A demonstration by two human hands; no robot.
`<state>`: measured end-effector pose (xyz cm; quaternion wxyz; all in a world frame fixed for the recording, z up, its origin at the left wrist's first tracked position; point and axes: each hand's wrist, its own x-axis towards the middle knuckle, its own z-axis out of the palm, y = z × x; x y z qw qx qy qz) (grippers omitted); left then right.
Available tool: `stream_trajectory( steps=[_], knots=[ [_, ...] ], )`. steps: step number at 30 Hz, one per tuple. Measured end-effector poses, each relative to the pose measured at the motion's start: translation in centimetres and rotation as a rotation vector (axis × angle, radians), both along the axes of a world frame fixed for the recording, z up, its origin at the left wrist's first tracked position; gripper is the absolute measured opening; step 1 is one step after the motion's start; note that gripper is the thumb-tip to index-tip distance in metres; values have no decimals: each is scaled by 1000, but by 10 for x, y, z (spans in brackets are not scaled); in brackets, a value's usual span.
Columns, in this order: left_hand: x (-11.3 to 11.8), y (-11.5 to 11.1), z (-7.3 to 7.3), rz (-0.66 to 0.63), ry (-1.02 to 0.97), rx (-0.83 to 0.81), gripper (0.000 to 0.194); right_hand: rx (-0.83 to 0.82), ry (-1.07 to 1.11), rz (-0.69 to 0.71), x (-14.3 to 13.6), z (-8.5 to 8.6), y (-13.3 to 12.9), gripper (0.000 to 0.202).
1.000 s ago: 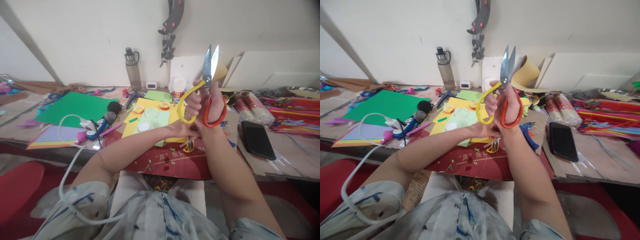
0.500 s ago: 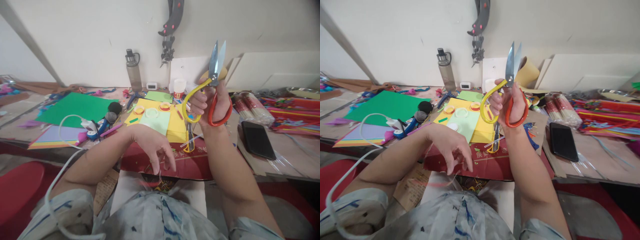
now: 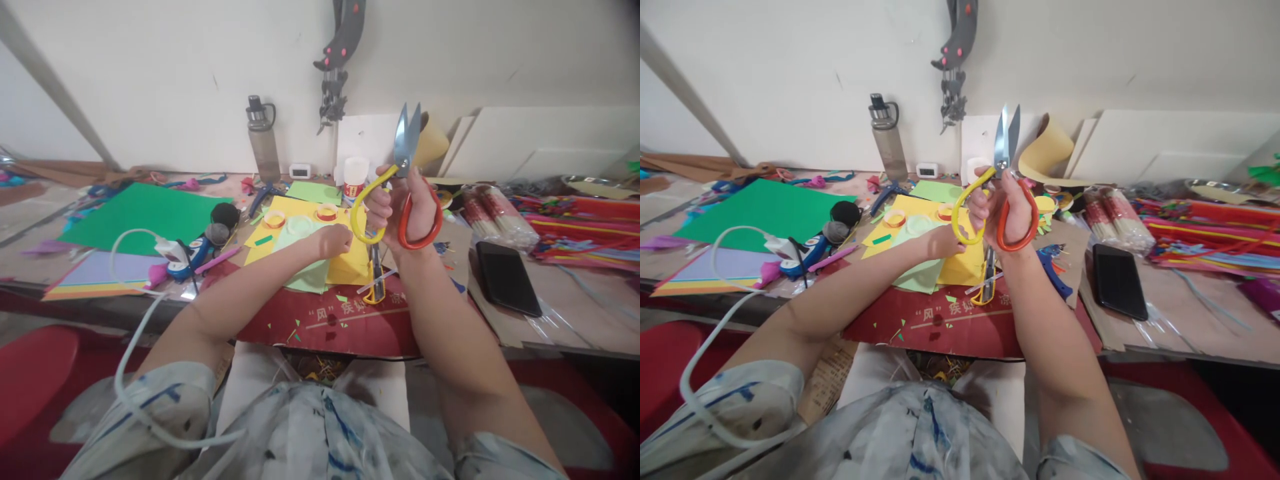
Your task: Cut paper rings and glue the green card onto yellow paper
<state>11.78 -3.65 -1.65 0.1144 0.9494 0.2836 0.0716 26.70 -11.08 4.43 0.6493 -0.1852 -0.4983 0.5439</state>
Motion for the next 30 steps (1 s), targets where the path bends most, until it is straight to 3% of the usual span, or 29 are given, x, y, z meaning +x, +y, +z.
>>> stream_trajectory(
  steps=[4,8,13,15,17,19,23,26,28,30],
  knots=[
    [-3,-1,3,-47,55,-19,13,6,-8,36,1,-4,5,51],
    [-19,9,16,-99,-146,-169,13,-16,-44,-75,0,-3,4,49],
    [-32,43,29,243,-378,-59,20,-75,-109,-225,-7,1,-2,40],
    [-31,59,27,343,-296,10,43,-85,-146,-242,-9,1,-3,40],
    [-28,71,21,403,-161,-33,76,-92,-190,-249,-11,0,-3,45],
    [-23,79,15,426,-74,-81,91,-116,-213,-249,-12,-1,-2,50],
    [-17,85,11,424,34,-57,79,-159,-197,-240,-15,-2,-2,50],
    [-22,86,17,405,-30,-35,65,-158,-156,-254,-19,-3,-1,49],
    [-30,84,23,399,-203,-120,62,-149,-115,-260,-22,-4,1,47],
    [-39,78,29,401,-490,-346,58,-126,-81,-300,-24,-6,3,45]
  ],
)
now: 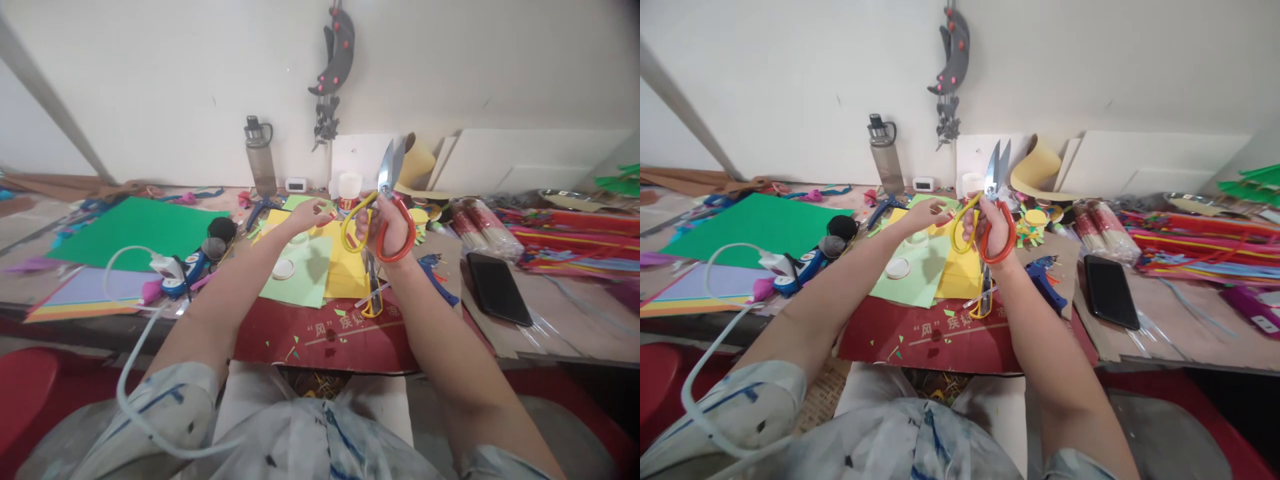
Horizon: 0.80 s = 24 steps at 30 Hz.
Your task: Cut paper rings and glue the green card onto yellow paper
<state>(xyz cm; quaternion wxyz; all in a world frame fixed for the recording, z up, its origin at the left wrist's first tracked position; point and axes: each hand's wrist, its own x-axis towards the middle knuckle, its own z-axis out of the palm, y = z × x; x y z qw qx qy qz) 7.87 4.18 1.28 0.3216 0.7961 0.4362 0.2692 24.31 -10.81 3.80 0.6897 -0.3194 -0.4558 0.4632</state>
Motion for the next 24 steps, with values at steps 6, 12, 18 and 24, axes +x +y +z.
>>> stream_trajectory(
  steps=[6,12,18,24],
  knots=[
    [-25,-51,19,-195,-712,-612,42,39,-125,-321,-5,-14,7,44],
    [-27,-88,18,-282,-804,-723,42,30,-361,-346,-14,-22,7,47],
    [-26,-95,5,-326,-792,-586,48,19,-387,-364,-13,-25,9,49],
    [-24,-100,1,-169,-761,-149,52,-91,-320,-268,-13,-28,12,50]
  ],
)
